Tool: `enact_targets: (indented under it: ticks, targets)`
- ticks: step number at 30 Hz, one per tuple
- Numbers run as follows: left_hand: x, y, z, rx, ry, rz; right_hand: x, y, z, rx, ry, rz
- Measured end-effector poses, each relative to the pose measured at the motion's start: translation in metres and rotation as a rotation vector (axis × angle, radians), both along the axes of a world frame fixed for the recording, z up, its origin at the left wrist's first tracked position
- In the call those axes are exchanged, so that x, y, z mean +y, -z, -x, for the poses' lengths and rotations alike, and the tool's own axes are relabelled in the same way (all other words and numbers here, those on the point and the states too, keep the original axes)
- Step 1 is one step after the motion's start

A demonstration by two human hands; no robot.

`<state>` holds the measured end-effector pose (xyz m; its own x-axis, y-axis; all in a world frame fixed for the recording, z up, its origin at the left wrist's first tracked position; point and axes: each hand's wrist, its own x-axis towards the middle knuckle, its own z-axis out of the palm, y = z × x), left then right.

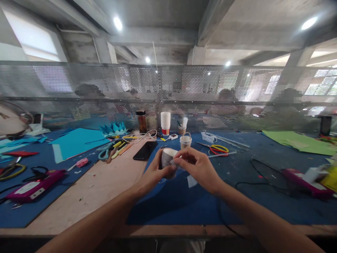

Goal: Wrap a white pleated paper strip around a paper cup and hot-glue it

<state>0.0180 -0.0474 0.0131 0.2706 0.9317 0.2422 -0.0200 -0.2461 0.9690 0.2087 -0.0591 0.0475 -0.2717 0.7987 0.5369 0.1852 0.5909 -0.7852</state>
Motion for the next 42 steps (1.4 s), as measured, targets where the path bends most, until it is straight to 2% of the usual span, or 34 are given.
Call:
enact_targets:
  ticks: [6, 14, 21, 42]
  targets:
    - [-0.0003, -0.003, -0.0005, 0.01, 0.002, 0.035, 0.0023, 0.0014, -0.0007, -0.005, -0.001, 0.017]
    - [-0.0009, -0.003, 0.0003, 0.007, 0.051, 0.068, 0.0012, 0.0026, 0.0001, -0.046, 0.03, -0.065]
    - [0.0014, 0.0002, -0.0001, -0.009, 0.043, 0.08, 0.0011, 0.0024, -0.0002, -0.043, -0.003, -0.04]
    - [-0.0013, -0.0027, -0.0008, 0.03, 0.036, 0.063, 0.0017, 0.0046, -0.0006, -0.081, 0.095, -0.131]
